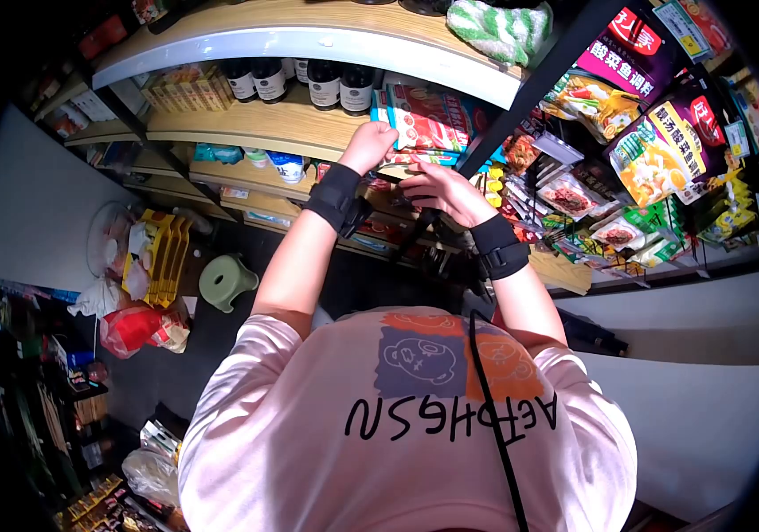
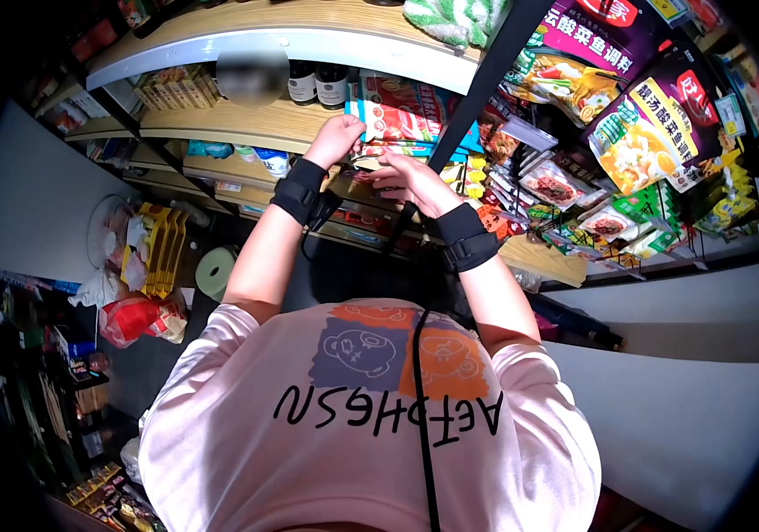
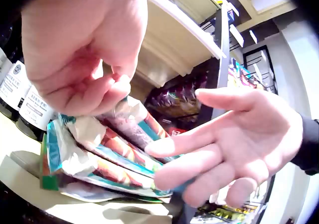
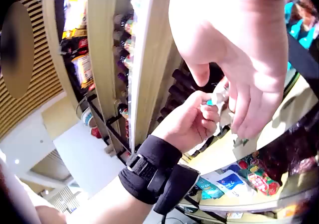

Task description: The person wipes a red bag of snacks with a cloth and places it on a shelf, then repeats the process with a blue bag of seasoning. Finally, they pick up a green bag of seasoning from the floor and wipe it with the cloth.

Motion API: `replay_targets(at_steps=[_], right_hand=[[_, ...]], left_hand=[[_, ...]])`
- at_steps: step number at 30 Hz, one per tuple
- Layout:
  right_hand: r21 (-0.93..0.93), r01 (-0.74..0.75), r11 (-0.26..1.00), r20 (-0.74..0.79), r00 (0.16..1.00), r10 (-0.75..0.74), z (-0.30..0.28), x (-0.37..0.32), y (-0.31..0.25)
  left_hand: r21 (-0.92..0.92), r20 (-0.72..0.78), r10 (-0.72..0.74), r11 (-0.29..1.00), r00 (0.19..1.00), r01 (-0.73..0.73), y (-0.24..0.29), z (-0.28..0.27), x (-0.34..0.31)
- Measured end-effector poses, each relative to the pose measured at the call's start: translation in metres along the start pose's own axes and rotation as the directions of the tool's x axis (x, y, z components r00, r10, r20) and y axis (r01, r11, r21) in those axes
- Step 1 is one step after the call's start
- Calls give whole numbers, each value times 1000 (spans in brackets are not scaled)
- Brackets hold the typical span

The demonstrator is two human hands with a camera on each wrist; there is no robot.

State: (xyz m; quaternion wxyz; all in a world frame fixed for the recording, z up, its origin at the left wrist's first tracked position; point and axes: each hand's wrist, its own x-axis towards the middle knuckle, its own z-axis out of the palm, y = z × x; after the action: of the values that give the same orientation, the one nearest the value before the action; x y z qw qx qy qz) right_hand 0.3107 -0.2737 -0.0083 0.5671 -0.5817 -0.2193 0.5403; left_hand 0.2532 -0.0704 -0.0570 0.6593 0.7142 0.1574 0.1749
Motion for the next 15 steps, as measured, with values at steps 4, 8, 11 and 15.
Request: replay_targets(at_steps=[4, 8, 11, 15], right_hand=[[648, 37, 761, 175, 965, -197, -7, 22, 20], [803, 196, 563, -26, 955, -296, -4, 26, 23], [689, 231, 687, -113, 971, -213, 9, 23, 36], [512, 264, 818, -149, 964, -218, 20, 2, 36]], left_hand=[[-347, 79, 95, 936, 992, -62, 16, 22, -45], [-57, 127, 234, 972, 964, -228, 17, 35, -97], [-54, 258, 170, 985, 951, -162, 8, 26, -115], [34, 326, 88, 994, 941, -104, -20, -14, -135]])
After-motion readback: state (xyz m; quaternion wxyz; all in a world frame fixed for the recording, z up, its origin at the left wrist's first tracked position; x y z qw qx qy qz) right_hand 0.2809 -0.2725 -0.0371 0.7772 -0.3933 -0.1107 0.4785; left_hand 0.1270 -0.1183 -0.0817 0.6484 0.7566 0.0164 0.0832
